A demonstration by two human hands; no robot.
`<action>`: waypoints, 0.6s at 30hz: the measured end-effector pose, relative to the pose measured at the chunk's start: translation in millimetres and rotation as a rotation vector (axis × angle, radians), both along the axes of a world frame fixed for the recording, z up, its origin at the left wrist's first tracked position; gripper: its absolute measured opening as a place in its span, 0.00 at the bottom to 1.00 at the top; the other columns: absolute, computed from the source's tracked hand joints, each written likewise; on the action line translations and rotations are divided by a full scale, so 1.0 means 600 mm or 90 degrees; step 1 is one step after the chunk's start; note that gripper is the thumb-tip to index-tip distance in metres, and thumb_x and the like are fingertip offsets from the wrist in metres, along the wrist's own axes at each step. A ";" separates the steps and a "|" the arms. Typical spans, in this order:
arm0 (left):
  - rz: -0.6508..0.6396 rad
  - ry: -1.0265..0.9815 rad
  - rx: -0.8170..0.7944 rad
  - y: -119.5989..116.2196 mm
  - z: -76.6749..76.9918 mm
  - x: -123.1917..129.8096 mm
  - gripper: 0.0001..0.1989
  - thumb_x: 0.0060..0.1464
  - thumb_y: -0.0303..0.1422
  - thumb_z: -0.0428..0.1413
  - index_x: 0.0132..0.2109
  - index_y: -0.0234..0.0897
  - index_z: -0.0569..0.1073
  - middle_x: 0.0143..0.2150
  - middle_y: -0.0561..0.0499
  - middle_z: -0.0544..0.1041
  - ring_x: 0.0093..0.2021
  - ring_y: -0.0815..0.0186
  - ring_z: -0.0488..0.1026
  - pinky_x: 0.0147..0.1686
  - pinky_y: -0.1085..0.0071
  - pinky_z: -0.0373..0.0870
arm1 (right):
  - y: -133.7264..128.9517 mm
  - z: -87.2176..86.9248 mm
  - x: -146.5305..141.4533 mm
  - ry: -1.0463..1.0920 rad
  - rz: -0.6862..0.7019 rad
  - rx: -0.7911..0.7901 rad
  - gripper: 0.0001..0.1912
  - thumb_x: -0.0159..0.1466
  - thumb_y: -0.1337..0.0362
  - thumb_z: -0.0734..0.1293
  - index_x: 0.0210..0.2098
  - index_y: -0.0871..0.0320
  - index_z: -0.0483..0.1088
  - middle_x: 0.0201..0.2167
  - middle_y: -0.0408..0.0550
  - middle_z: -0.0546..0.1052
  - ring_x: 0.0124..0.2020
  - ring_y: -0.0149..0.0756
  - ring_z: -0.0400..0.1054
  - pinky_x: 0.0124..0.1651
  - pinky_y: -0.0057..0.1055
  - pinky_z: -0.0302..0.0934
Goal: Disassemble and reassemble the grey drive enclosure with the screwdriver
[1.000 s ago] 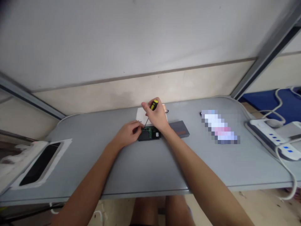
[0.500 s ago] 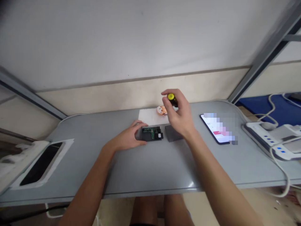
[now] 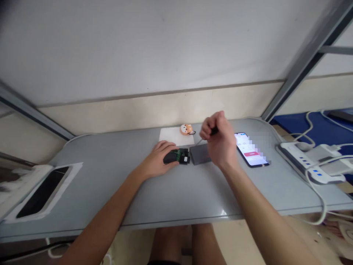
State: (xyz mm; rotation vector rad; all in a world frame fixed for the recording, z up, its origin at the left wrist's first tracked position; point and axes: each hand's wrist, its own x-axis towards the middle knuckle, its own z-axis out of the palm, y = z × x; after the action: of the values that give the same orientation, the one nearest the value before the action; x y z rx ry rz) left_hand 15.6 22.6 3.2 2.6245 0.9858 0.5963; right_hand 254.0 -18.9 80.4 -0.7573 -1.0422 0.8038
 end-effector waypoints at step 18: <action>-0.007 0.059 0.027 0.005 -0.005 0.013 0.16 0.62 0.43 0.61 0.55 0.45 0.76 0.56 0.47 0.77 0.55 0.55 0.72 0.60 0.55 0.58 | 0.087 -0.057 -0.069 0.122 0.105 -0.140 0.28 0.67 0.46 0.65 0.24 0.52 0.45 0.19 0.35 0.45 0.18 0.26 0.35 0.18 0.27 0.34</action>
State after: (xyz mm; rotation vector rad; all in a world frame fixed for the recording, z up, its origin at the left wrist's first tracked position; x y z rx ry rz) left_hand 23.4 25.9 0.4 2.7153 0.9950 0.5016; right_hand 212.7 33.5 46.2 -0.7689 -0.8609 1.1243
